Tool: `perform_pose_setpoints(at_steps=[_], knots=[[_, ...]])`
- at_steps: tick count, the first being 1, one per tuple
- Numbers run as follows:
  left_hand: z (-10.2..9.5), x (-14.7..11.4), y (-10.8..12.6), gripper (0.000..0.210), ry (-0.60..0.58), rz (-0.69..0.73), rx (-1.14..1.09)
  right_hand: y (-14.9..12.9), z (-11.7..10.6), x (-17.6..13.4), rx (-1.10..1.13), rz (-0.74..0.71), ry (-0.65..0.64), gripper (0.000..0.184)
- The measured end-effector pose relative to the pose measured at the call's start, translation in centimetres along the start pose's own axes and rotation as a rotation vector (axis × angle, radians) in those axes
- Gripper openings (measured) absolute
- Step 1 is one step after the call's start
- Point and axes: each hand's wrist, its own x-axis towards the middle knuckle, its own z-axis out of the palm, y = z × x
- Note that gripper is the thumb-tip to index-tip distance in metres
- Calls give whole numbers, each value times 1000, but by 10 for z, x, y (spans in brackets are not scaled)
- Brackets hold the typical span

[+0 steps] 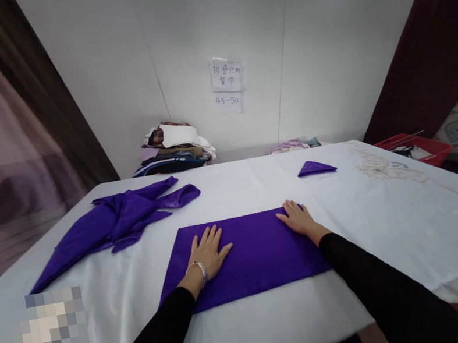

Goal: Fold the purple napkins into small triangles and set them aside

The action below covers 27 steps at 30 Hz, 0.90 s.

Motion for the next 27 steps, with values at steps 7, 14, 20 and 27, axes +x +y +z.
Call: perform_pose_setpoints(at_steps=[7, 14, 20, 27], knots=[[-17, 1, 6, 58, -70, -56, -76, -104, 13, -97, 217, -565, -46, 72], [-15, -65, 32, 57, -4, 42, 13, -130, 29, -125, 256, -594, -60, 77], [-8, -77, 27, 61, -36, -35, 70, -91, 27, -127, 168, -522, -25, 76], [-8, -74, 23, 63, -27, -26, 50, 39, 18, -135, 27, -58, 10, 71]])
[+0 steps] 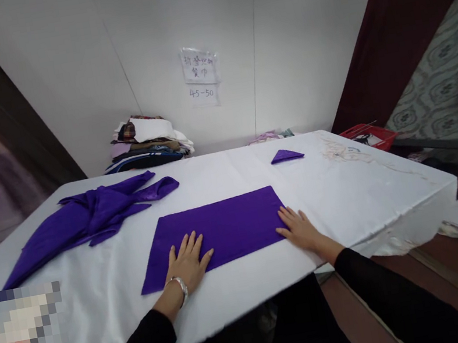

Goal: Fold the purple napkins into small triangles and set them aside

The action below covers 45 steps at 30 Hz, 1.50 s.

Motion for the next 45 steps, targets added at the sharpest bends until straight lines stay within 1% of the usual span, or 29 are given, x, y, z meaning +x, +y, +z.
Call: perform_pose_setpoints(at_steps=[2, 4, 5, 6, 9, 11, 13, 14, 16, 18, 20, 24, 26, 28, 31, 33, 34, 36, 38, 40, 42, 44, 45], knots=[[-1, 2, 1, 64, -18, -18, -18, 21, 1, -3, -39, 37, 23, 70], [-4, 5, 12, 67, -48, -57, -52, 28, 4, -5, -75, 45, 33, 68], [-7, 5, 22, 69, -61, -81, -75, 29, 6, -5, -91, 47, 35, 68], [-10, 6, 35, 71, -61, -66, -103, 29, 9, -4, -107, 52, 36, 67], [-14, 13, 86, 72, -42, 119, -197, 29, 16, -3, -156, 69, 52, 65], [-11, 23, 117, 72, -31, 207, -244, 33, 20, -2, -182, 62, 66, 64], [-5, 31, 134, 73, -9, 227, -254, 38, 24, -1, -203, 41, 81, 63], [-1, 34, 136, 74, -7, 222, -253, 40, 25, -1, -214, 33, 90, 62], [5, 34, 127, 77, -9, 195, -243, 43, 27, 0, -233, 28, 104, 63], [7, 29, 104, 79, -5, 158, -221, 44, 29, 0, -247, 27, 103, 64], [6, 18, 70, 78, 10, 94, -186, 45, 31, 0, -253, 19, 97, 63], [-2, -9, -8, 77, 45, -143, -98, 46, 33, 0, -250, 9, 121, 63], [-5, -22, -39, 74, 49, -241, -67, 48, 34, 0, -258, 0, 111, 62], [-6, -33, -58, 71, 44, -294, -45, 50, 32, 1, -259, -5, 76, 61], [-7, -39, -68, 68, 37, -317, -28, 41, 24, 4, -212, 45, 45, 63], [-6, -39, -67, 67, 34, -319, -27, 20, 14, 6, -162, 58, 79, 67], [-6, -38, -66, 67, 33, -320, -26, 3, 9, 8, -135, 24, 106, 68], [-6, -37, -65, 66, 32, -322, -19, -39, -1, 11, -64, -88, 116, 69], [-7, -35, -66, 65, 33, -323, -6, -89, -5, 15, 17, -249, 69, 71], [-7, -34, -67, 65, 28, -324, 5, -137, -5, 20, 89, -433, -2, 73], [-8, -34, -68, 65, 19, -325, 11, -175, 1, 24, 137, -559, -46, 73], [-9, -34, -68, 65, 10, -331, 14, -195, 8, 29, 164, -618, -106, 75], [-10, -35, -67, 65, 10, -333, 14, -198, 12, 31, 166, -627, -128, 76]])
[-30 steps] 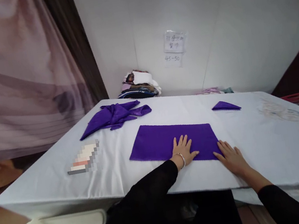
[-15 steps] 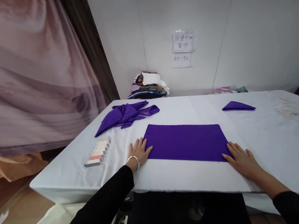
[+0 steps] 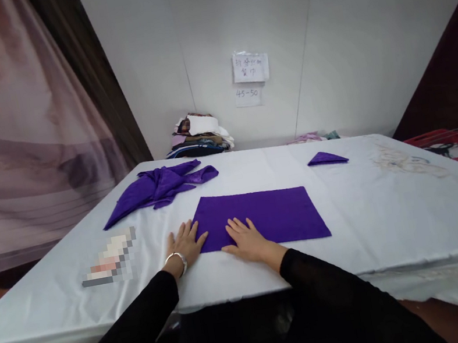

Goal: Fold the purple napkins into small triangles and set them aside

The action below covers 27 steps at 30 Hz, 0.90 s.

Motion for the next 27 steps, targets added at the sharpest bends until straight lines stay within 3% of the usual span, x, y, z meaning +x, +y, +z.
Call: perform_pose_setpoints(at_steps=[4, 11, 13, 16, 19, 24, 27], knots=[[-1, 0, 1, 65, 11, 2, -5, 37, 0, -19, -47, 89, 28, 75], [1, 0, -1, 64, 12, 7, -2, 161, -21, -125, -256, 577, 142, 67], [-2, 1, -2, 64, -19, 3, -8, 179, -23, -144, -284, 642, 142, 65], [-11, 7, 8, 68, -55, -24, 5, 185, -23, -154, -307, 656, 135, 66], [-16, 16, 44, 73, -9, 65, 6, 179, -24, -150, -299, 658, 136, 67], [-10, 29, 138, 71, 1, 423, -92, 173, -29, -147, -251, 660, 143, 70], [0, 42, 164, 70, -11, 490, -98, 172, -31, -148, -232, 661, 149, 71]])
